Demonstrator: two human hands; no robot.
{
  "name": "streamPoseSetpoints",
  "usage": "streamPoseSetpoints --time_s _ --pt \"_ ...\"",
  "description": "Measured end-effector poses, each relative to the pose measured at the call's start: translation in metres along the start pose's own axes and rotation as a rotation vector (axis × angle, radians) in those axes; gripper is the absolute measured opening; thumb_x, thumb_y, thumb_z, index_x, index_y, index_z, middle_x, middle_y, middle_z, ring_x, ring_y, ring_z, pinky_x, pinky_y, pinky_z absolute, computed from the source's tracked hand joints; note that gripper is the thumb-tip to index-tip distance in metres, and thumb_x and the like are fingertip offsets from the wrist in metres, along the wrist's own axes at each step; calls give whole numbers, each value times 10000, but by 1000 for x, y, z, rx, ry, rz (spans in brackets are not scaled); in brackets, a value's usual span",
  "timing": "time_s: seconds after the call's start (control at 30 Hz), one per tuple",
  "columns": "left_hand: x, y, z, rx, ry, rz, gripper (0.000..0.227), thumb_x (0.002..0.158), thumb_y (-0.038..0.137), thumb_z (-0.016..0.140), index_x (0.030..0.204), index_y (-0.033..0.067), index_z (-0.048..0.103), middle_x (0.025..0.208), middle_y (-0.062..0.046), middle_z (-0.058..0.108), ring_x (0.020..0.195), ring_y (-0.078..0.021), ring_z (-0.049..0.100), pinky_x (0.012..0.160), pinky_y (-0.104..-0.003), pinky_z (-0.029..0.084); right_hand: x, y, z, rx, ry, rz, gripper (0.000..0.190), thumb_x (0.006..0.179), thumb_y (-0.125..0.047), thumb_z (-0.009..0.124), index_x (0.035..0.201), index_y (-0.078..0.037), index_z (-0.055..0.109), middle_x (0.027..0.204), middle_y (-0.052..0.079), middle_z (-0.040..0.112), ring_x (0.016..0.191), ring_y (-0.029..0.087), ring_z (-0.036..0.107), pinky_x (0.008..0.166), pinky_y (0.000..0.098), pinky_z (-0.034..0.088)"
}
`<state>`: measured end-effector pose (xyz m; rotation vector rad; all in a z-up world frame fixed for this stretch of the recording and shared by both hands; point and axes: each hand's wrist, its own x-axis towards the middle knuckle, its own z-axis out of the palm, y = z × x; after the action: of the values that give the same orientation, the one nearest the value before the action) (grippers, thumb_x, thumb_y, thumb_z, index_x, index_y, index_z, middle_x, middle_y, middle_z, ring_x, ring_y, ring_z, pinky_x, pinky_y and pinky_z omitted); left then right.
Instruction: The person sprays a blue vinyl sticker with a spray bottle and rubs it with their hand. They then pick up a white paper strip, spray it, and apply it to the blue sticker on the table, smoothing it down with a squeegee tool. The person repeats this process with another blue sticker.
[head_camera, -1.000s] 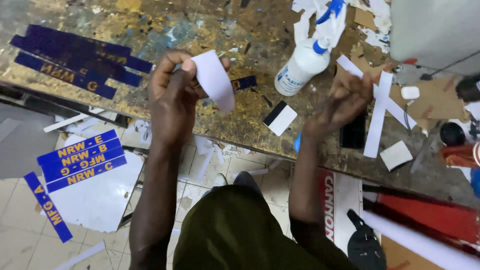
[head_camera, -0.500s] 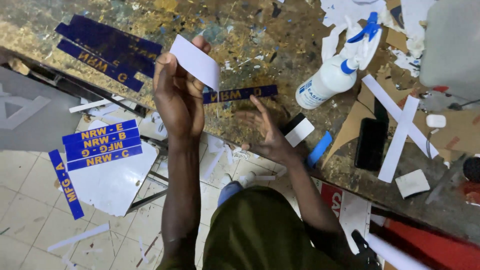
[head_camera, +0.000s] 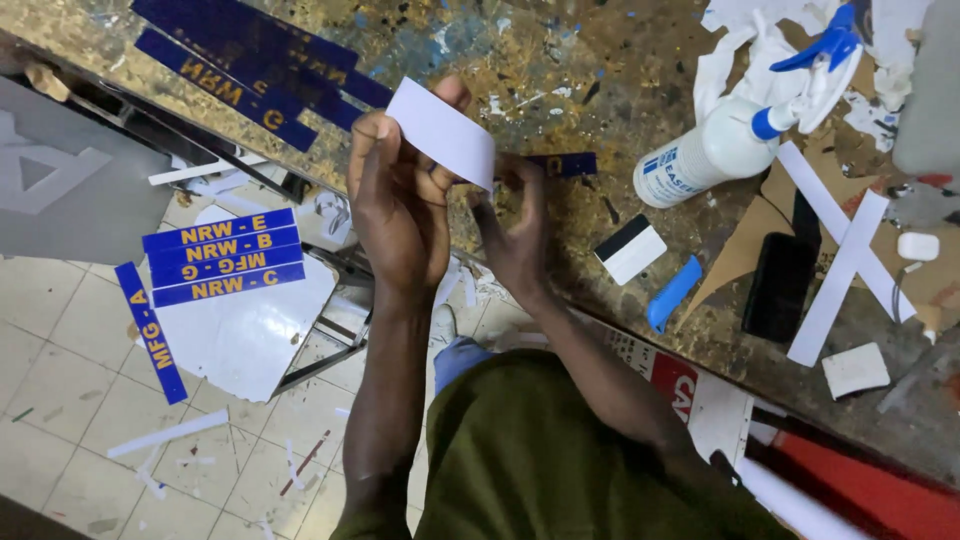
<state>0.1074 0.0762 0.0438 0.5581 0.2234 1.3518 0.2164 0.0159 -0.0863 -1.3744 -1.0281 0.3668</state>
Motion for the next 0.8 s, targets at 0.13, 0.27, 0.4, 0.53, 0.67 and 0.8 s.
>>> streamPoseSetpoints --time_s 0.13,0.27,0.4,0.53,0.67,0.8 --pt "20 22 11 159 41 78 146 1158 259 612 1179 120 572 1030 -104 766 977 -203 842 912 -362 755 -12 -5 1 113 31 21 306 1147 -281 771 1388 -148 638 1239 73 679 1231 232 717 1137 458 544" --pt "46 19 -21 444 48 252 118 1168 259 625 1193 145 604 896 -51 596 756 -61 623 683 -240 606 -24 7 -19 55 17 134 247 1076 -200 833 1254 -113 684 1124 92 741 1145 282 794 1069 482 597" --pt "59 11 -46 580 8 286 127 1185 253 608 1176 126 612 901 -40 569 766 -68 606 698 -279 618 -31 -4 -51 -113 20 248 176 1020 -138 847 1175 -140 764 1040 82 800 1061 222 804 999 406 615" --pt "54 0 -56 685 22 205 126 1174 247 584 1110 140 568 1030 -53 593 760 -109 648 600 -239 592 -26 -33 -85 -197 22 138 130 1027 -24 802 1123 -95 751 1066 167 799 1125 406 813 996 527 626" --pt "39 -13 -62 646 43 90 123 1138 207 575 1051 127 541 1305 -125 693 719 -63 571 569 -207 564 -30 -41 -118 -76 49 54 150 1010 74 787 1093 -34 726 1123 175 785 1159 343 804 1021 487 628" --pt "28 -29 -92 607 71 56 147 1052 206 627 977 108 546 1424 -172 688 724 -60 617 561 -168 555 -35 -23 -146 51 25 8 125 1043 6 779 1132 -53 713 1226 168 784 1207 349 799 1013 519 635"
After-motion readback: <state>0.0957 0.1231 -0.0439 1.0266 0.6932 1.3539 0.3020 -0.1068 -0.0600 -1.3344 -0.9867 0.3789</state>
